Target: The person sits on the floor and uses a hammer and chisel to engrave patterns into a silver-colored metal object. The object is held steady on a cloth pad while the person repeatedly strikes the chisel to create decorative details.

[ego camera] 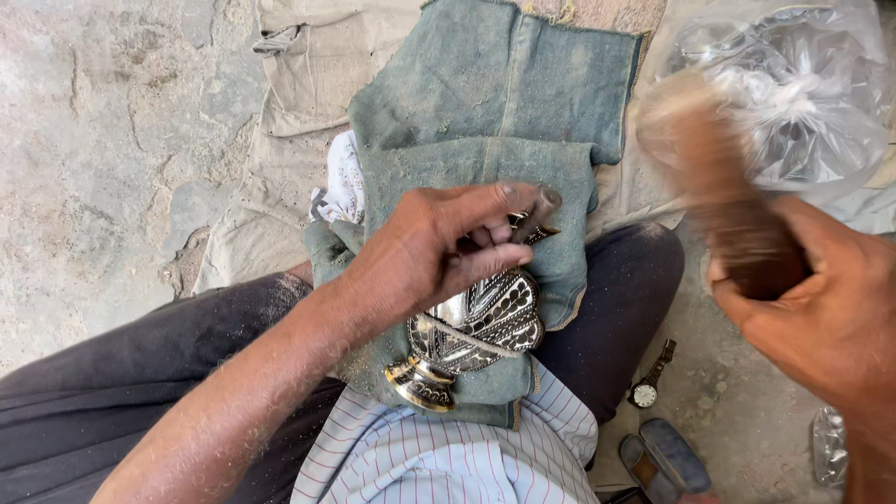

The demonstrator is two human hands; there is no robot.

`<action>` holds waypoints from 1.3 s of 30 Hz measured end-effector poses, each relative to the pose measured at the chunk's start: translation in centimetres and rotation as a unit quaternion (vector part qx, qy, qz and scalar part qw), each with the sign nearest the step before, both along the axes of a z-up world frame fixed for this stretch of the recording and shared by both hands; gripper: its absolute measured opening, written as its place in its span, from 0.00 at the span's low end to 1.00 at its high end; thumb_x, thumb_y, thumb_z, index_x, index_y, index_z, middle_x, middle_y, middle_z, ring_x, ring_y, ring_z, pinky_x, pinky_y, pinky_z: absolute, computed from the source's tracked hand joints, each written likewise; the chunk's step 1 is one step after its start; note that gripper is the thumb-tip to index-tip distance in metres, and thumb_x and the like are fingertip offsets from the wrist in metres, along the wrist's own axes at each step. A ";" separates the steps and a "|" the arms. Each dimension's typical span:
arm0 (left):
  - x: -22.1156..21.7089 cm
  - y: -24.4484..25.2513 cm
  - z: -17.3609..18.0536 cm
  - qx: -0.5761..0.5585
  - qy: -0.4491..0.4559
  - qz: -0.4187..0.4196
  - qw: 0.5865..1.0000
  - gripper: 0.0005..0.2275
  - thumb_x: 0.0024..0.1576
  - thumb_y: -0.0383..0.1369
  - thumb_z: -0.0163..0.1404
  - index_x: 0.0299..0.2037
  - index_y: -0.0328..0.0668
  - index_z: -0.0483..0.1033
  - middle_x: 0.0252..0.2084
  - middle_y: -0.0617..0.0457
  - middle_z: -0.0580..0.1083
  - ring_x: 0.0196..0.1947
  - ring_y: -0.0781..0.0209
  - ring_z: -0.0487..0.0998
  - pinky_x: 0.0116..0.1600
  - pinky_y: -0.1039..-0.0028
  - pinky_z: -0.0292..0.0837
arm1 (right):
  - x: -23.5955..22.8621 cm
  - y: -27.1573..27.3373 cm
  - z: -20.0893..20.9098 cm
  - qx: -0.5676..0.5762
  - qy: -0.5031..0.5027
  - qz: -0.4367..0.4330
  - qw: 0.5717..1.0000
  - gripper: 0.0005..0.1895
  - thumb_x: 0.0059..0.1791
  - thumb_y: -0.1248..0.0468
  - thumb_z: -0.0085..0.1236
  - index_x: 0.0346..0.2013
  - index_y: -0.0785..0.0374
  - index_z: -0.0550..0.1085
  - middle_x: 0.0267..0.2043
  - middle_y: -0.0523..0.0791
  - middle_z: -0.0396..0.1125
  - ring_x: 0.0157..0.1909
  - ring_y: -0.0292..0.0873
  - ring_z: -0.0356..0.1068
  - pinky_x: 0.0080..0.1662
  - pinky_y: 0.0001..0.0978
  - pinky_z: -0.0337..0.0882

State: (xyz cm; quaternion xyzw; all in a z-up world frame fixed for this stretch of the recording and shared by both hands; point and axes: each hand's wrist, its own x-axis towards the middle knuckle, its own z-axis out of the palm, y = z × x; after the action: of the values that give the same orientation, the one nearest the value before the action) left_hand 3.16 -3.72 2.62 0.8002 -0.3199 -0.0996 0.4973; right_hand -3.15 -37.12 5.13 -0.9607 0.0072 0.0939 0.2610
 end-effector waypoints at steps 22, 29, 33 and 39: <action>1.6 0.0 0.2 0.000 0.029 -0.066 0.997 0.21 0.61 0.36 0.57 0.64 0.46 0.70 0.37 0.52 0.78 0.32 0.63 0.82 0.35 0.69 0.79 | 0.8 0.6 -0.4 0.006 0.052 -0.007 0.999 0.16 0.48 0.74 0.63 0.50 0.66 0.74 0.30 0.45 0.68 0.27 0.37 0.68 0.29 0.29 0.70; 2.1 0.2 0.3 0.001 0.025 -0.090 0.996 0.21 0.61 0.37 0.57 0.64 0.44 0.70 0.38 0.49 0.79 0.35 0.58 0.83 0.38 0.66 0.79 | -0.5 -0.1 -1.4 0.047 0.025 -0.027 0.998 0.16 0.48 0.76 0.60 0.51 0.70 0.74 0.34 0.50 0.68 0.30 0.43 0.69 0.33 0.37 0.71; 2.3 -0.1 0.1 0.018 0.031 -0.095 0.995 0.23 0.59 0.40 0.56 0.64 0.44 0.70 0.39 0.49 0.81 0.36 0.57 0.85 0.40 0.66 0.81 | -0.8 -0.8 -2.1 0.058 0.032 -0.007 0.998 0.16 0.47 0.76 0.61 0.50 0.69 0.73 0.36 0.49 0.71 0.36 0.41 0.73 0.42 0.32 0.80; 2.5 0.2 -0.2 0.003 0.009 -0.116 0.993 0.20 0.62 0.40 0.54 0.63 0.44 0.71 0.51 0.48 0.81 0.44 0.55 0.86 0.48 0.64 0.83 | -1.1 -0.9 -2.5 0.090 0.019 -0.039 0.995 0.20 0.46 0.75 0.61 0.53 0.68 0.72 0.38 0.49 0.72 0.36 0.42 0.73 0.39 0.39 0.78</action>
State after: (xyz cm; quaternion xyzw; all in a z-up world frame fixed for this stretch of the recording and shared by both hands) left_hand 5.66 -3.54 2.46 0.7583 -0.4057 -0.1650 0.4829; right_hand -4.29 -37.99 2.65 -0.9304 0.0410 0.1022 0.3497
